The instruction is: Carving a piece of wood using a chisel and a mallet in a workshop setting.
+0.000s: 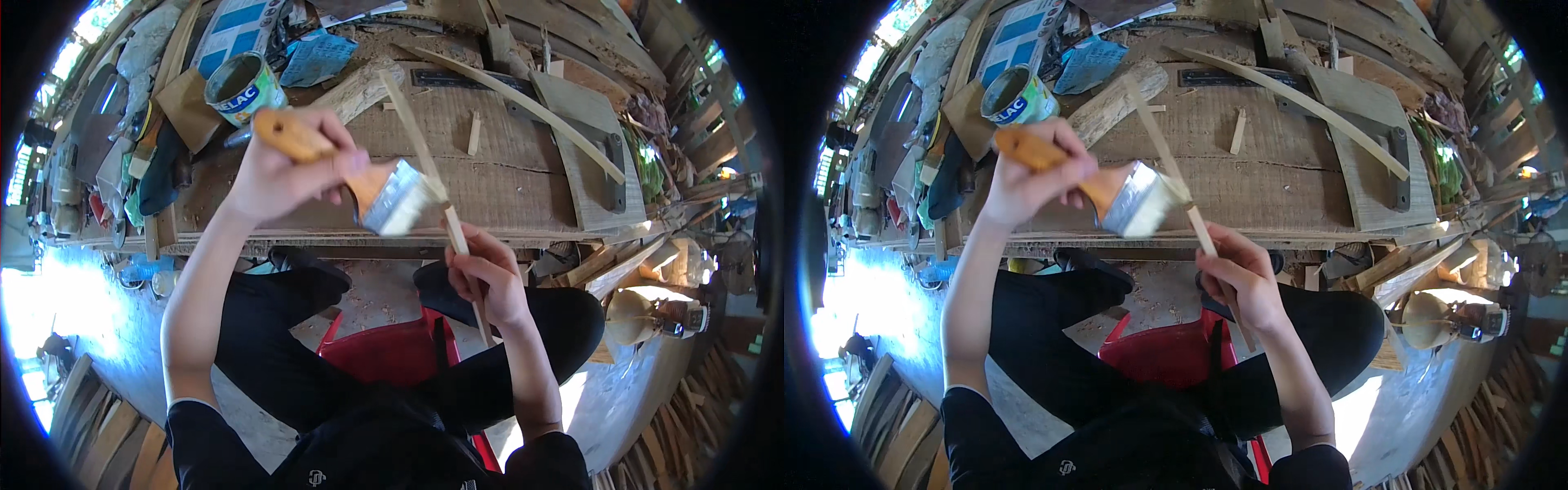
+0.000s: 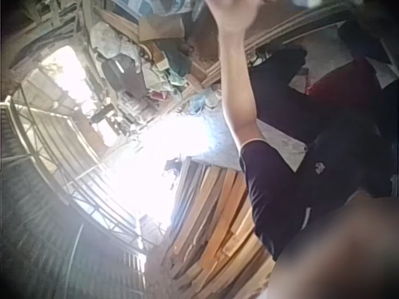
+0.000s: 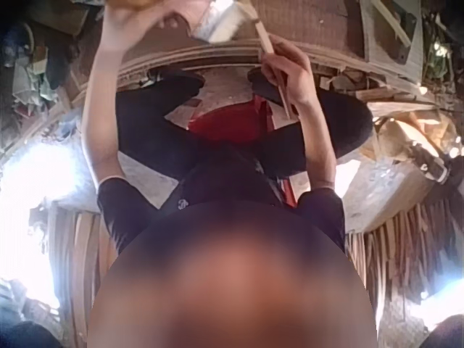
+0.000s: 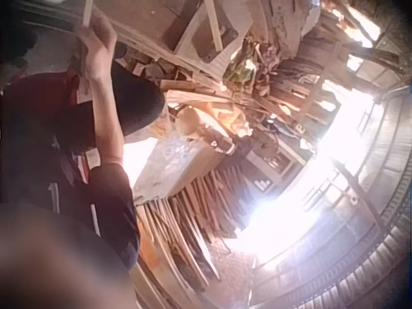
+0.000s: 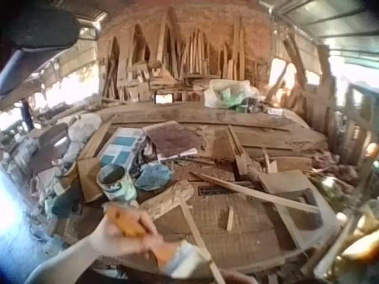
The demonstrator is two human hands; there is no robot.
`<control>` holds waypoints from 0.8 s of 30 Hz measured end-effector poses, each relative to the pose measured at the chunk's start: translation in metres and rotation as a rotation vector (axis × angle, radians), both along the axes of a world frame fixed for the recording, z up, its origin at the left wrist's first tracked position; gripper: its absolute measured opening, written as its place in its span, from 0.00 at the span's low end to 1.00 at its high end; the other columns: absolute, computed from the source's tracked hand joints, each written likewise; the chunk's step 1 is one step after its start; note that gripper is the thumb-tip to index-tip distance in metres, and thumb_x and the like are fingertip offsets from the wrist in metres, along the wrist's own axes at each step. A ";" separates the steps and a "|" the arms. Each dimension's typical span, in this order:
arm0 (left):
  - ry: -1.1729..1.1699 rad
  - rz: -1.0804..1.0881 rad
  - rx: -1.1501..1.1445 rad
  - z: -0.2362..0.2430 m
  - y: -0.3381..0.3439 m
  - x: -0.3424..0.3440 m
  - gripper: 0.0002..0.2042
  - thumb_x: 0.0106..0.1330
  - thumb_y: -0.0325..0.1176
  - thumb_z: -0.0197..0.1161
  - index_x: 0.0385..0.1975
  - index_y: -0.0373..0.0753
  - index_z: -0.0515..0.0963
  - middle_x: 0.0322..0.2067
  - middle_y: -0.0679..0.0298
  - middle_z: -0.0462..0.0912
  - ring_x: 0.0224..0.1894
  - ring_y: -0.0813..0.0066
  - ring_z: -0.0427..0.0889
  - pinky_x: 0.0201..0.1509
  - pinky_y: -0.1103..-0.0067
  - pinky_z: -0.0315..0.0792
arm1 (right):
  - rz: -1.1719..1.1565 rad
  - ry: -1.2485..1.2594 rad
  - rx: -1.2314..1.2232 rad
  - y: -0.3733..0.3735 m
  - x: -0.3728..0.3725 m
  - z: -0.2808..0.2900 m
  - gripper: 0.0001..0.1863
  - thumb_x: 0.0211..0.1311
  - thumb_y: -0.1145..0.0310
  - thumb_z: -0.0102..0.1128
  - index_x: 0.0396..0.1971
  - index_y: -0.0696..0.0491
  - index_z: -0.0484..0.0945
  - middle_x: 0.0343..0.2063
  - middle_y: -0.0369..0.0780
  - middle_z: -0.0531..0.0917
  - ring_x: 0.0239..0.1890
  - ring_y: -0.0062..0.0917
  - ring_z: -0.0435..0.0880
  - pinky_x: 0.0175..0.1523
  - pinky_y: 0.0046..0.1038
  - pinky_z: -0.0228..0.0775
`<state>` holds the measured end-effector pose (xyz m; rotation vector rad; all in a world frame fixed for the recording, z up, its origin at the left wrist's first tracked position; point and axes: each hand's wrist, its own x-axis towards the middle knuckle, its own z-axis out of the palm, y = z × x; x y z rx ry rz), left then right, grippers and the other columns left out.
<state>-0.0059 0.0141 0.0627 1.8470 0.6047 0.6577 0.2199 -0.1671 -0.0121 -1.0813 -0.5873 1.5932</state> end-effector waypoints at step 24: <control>0.333 0.638 0.204 0.000 -0.016 -0.063 0.11 0.54 0.36 0.59 0.18 0.35 0.77 0.17 0.56 0.80 0.17 0.62 0.81 0.21 0.71 0.73 | -0.227 -1.063 0.182 0.014 0.008 -0.008 0.13 0.69 0.68 0.51 0.48 0.59 0.75 0.23 0.35 0.79 0.15 0.11 0.72 0.17 0.13 0.59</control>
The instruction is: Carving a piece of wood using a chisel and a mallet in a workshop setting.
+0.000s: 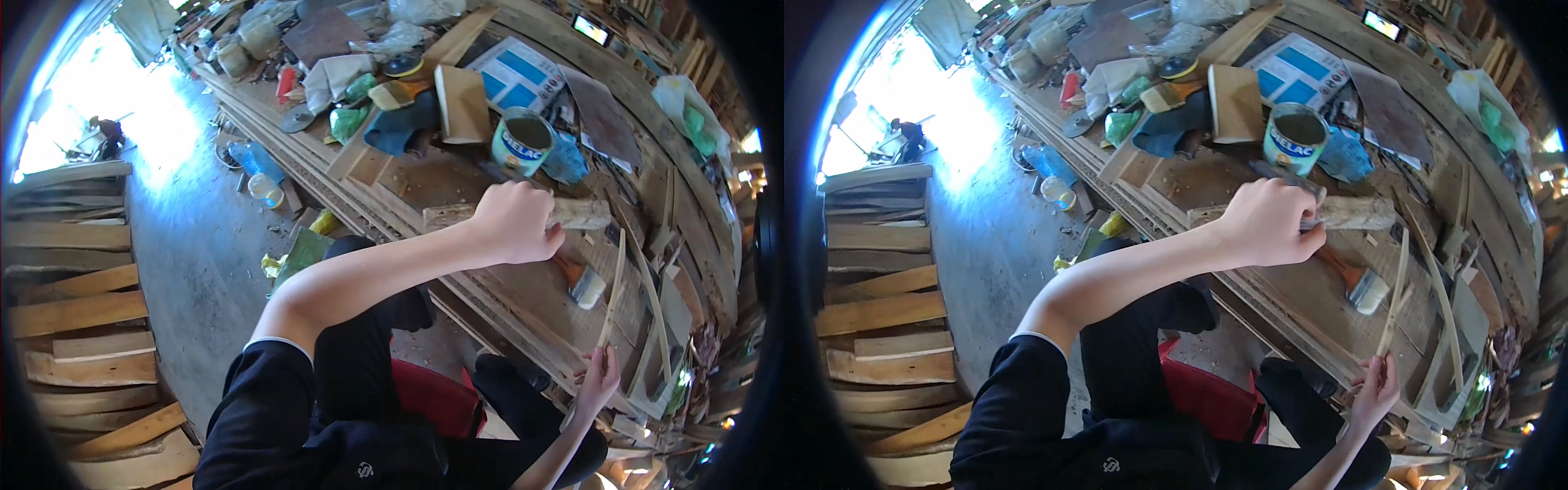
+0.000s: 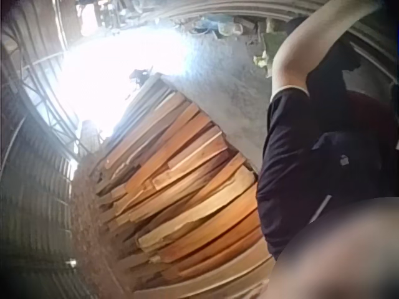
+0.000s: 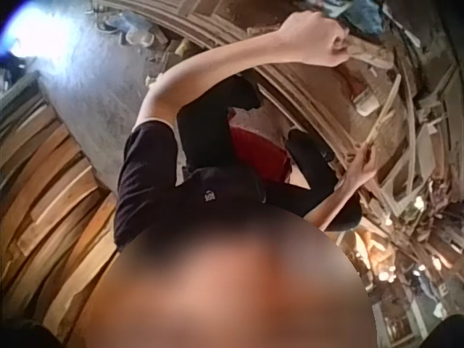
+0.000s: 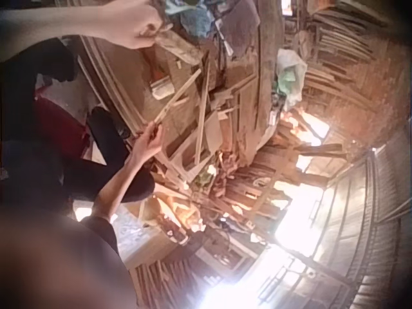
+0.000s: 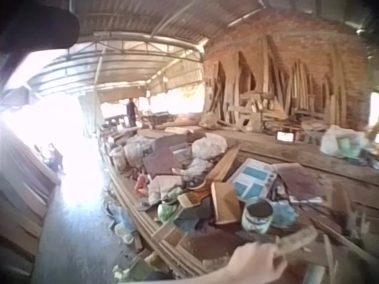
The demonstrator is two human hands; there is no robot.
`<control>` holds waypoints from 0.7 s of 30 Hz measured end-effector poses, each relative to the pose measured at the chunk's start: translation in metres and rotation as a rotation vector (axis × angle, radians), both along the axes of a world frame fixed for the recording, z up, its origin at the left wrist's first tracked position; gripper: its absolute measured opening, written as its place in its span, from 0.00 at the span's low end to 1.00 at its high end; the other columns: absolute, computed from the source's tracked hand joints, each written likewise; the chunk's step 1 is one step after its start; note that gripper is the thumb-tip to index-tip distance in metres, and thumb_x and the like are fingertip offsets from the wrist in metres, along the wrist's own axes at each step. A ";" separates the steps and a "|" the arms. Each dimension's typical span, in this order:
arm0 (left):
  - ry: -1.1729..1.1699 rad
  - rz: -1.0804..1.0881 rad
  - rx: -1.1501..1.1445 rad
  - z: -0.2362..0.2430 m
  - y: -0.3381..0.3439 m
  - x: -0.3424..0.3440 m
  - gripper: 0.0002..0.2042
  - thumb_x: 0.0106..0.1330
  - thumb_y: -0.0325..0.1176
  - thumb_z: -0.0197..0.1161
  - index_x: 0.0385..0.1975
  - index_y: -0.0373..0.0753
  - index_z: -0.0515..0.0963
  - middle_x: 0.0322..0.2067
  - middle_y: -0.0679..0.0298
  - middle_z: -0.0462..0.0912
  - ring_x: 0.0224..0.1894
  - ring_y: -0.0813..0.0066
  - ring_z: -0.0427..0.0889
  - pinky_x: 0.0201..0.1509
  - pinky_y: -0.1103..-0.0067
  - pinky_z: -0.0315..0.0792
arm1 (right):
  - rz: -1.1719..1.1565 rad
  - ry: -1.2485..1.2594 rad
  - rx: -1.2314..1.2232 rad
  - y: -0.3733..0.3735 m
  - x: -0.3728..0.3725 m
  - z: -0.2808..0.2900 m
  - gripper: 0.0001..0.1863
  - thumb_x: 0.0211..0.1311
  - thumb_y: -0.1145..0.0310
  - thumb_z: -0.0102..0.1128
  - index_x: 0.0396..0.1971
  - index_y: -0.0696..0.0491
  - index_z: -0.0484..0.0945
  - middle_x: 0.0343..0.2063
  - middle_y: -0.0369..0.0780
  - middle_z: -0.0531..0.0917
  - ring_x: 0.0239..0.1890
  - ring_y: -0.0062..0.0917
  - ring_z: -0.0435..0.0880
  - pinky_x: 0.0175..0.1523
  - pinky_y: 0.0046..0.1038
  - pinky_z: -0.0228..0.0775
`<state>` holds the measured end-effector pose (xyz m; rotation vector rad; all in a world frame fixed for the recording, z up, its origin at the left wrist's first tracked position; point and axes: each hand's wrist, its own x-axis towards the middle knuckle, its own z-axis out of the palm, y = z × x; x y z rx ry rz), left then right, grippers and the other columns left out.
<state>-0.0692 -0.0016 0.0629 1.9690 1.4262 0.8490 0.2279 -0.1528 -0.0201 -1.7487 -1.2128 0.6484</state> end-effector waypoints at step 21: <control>0.673 0.800 0.276 -0.068 0.141 -0.166 0.24 0.59 0.46 0.58 0.53 0.41 0.74 0.55 0.56 0.69 0.61 0.51 0.61 0.57 0.54 0.61 | 0.407 -0.772 -0.085 0.057 0.094 0.030 0.10 0.56 0.76 0.58 0.38 0.61 0.79 0.26 0.46 0.73 0.26 0.37 0.75 0.33 0.32 0.67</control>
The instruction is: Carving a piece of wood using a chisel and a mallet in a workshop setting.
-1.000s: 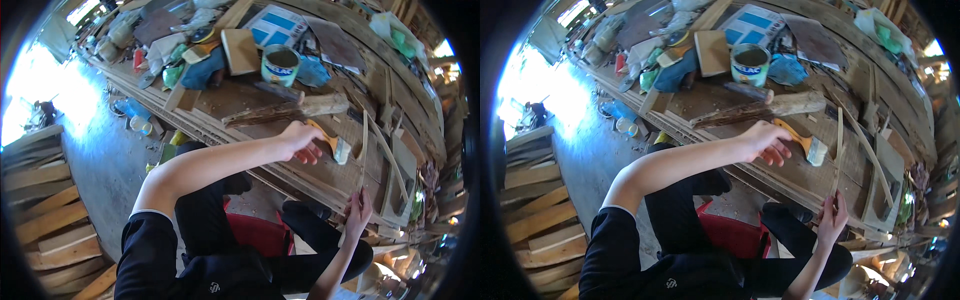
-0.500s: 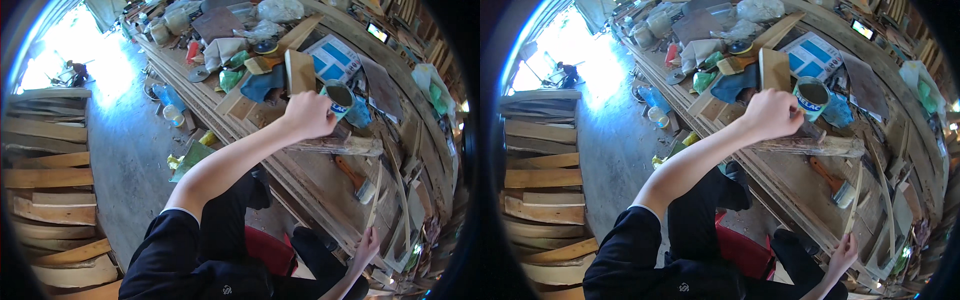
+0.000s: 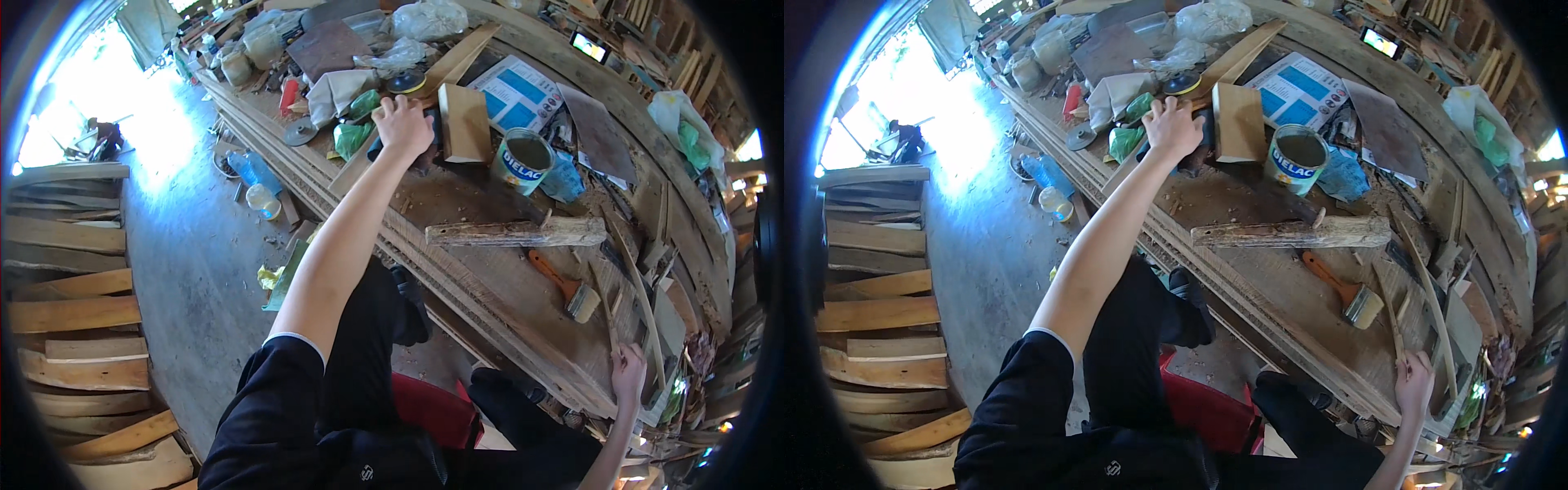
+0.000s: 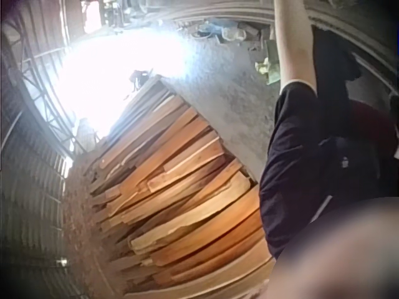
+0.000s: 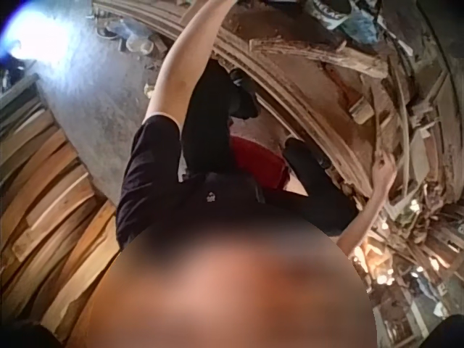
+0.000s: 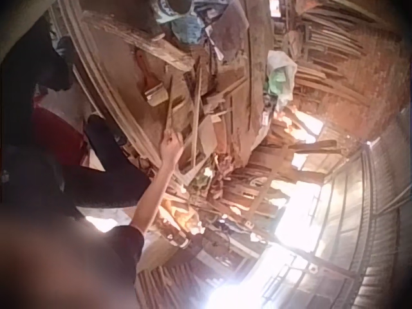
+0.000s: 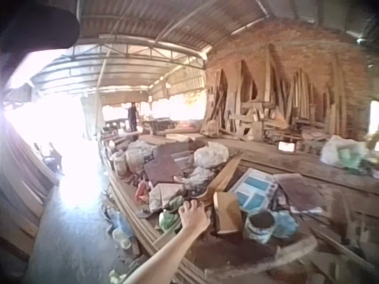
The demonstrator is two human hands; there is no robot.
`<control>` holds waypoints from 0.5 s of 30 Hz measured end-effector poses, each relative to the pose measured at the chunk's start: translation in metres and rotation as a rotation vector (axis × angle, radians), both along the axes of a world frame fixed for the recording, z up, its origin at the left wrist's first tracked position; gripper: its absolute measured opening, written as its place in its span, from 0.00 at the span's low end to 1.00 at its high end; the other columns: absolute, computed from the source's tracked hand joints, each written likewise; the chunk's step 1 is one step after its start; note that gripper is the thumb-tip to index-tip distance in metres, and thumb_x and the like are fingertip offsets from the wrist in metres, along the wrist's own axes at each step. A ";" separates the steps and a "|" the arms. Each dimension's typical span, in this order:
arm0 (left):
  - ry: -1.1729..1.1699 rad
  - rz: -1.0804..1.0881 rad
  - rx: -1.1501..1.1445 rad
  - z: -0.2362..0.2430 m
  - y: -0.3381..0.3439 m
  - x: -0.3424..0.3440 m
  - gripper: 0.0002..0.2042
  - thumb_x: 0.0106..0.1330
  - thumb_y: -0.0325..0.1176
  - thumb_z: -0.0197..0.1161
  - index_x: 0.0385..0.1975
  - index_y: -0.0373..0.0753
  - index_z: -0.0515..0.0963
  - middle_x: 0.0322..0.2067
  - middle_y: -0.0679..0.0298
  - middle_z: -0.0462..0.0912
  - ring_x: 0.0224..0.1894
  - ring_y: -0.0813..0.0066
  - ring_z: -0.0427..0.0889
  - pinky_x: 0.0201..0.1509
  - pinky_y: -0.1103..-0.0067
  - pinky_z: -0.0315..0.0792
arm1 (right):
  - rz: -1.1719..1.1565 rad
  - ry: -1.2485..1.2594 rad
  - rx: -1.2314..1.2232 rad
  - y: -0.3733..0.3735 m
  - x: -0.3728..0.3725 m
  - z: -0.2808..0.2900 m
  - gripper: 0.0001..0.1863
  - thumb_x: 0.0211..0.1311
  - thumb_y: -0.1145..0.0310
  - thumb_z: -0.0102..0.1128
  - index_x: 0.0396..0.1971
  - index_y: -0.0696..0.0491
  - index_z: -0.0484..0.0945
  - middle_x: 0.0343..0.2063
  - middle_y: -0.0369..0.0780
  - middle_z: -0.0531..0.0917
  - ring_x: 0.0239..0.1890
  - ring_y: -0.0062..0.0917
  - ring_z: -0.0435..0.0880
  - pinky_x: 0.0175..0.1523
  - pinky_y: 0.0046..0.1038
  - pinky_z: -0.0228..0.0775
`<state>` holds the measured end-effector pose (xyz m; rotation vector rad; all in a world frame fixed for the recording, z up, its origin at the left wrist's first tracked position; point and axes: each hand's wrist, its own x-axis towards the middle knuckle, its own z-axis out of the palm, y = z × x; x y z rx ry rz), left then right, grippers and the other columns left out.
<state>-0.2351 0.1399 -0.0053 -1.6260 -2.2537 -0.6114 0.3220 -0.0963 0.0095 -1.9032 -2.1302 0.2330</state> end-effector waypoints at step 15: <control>-0.102 0.060 -0.240 0.025 0.005 -0.018 0.22 0.54 0.50 0.59 0.41 0.41 0.79 0.45 0.54 0.81 0.53 0.54 0.76 0.54 0.55 0.65 | -0.131 0.015 -0.093 -0.007 0.009 0.000 0.13 0.49 0.70 0.64 0.37 0.50 0.82 0.31 0.41 0.79 0.36 0.36 0.80 0.42 0.35 0.72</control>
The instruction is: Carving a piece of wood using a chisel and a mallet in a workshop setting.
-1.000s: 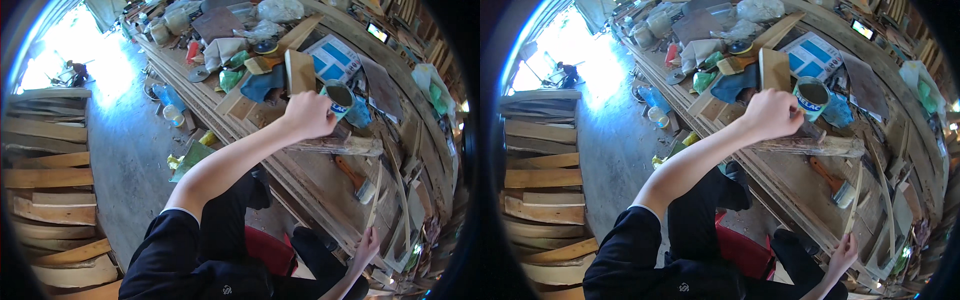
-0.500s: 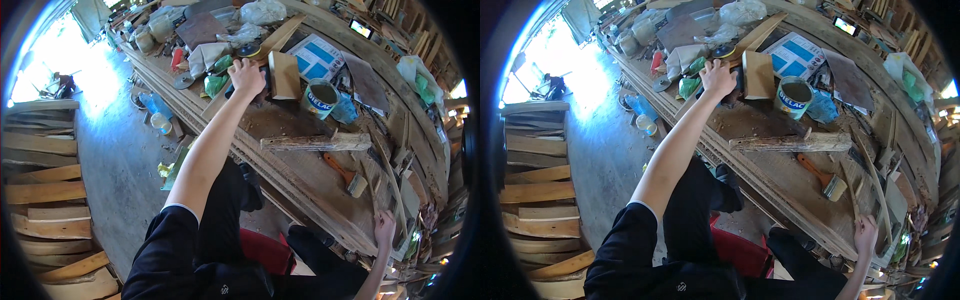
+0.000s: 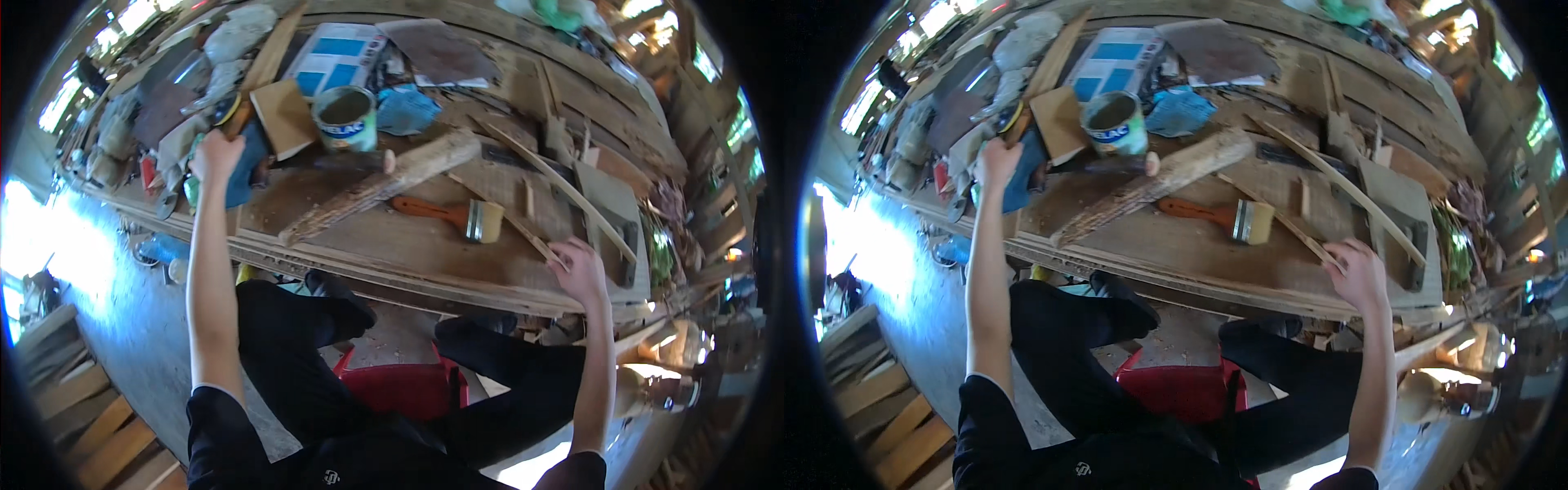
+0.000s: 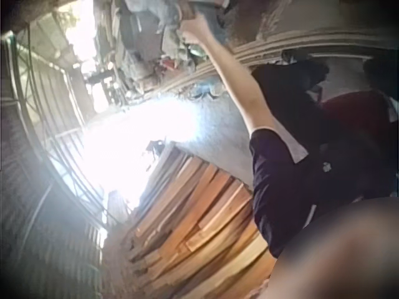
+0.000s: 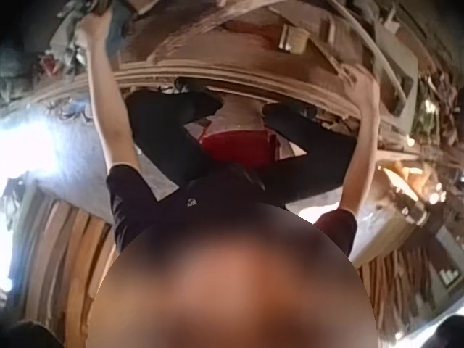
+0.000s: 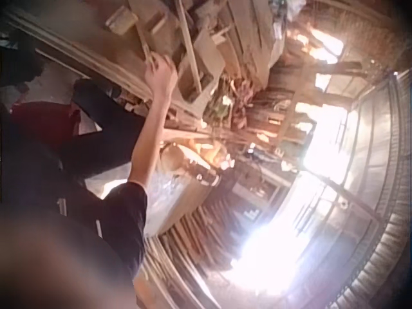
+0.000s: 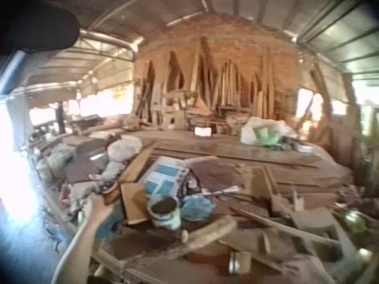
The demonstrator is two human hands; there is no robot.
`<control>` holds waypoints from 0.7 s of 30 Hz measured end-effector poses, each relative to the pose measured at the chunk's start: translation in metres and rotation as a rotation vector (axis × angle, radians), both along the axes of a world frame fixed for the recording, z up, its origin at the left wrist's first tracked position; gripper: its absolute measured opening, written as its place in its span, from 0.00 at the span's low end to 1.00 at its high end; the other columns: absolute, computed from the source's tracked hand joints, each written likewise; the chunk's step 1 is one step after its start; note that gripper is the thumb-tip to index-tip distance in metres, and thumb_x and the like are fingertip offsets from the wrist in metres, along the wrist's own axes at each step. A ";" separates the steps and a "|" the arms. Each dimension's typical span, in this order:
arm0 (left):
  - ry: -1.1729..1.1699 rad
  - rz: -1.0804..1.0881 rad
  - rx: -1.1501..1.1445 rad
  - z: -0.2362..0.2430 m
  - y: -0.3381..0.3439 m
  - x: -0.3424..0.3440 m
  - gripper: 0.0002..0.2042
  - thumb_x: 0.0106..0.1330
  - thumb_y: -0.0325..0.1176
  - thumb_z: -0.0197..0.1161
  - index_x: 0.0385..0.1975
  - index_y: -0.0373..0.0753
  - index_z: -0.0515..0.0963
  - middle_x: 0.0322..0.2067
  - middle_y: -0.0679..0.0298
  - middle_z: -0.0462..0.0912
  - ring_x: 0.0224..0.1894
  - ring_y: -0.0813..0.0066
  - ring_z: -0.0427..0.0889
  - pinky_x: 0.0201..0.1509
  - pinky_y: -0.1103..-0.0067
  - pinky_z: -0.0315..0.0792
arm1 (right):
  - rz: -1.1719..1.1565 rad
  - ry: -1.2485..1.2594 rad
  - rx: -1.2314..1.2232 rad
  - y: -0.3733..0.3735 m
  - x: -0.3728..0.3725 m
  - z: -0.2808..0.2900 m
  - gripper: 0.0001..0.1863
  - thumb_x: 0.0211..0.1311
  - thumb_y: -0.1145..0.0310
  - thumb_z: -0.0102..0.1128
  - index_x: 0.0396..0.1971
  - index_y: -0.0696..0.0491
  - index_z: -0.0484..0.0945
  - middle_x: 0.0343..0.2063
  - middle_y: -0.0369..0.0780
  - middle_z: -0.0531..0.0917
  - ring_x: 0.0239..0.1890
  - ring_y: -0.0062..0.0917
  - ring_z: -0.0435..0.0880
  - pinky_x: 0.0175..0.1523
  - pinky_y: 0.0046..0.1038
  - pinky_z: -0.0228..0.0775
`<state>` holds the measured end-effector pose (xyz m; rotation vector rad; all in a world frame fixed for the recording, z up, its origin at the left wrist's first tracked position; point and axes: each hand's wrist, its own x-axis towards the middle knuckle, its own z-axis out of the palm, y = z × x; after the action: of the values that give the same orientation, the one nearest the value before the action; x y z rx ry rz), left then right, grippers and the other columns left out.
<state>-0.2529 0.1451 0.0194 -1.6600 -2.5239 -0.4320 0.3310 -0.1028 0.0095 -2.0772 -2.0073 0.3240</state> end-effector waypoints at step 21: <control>-0.306 -0.949 -0.003 0.063 -0.068 0.142 0.09 0.59 0.33 0.66 0.29 0.32 0.79 0.22 0.60 0.81 0.20 0.75 0.77 0.24 0.81 0.69 | 0.078 0.150 0.254 0.008 0.004 0.003 0.15 0.50 0.68 0.67 0.39 0.52 0.79 0.28 0.37 0.79 0.30 0.29 0.81 0.36 0.28 0.73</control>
<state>-0.1109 0.0772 0.0823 -2.8924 -1.6859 -0.7756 0.3351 -0.0949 0.0120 -1.7716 -1.9324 0.2183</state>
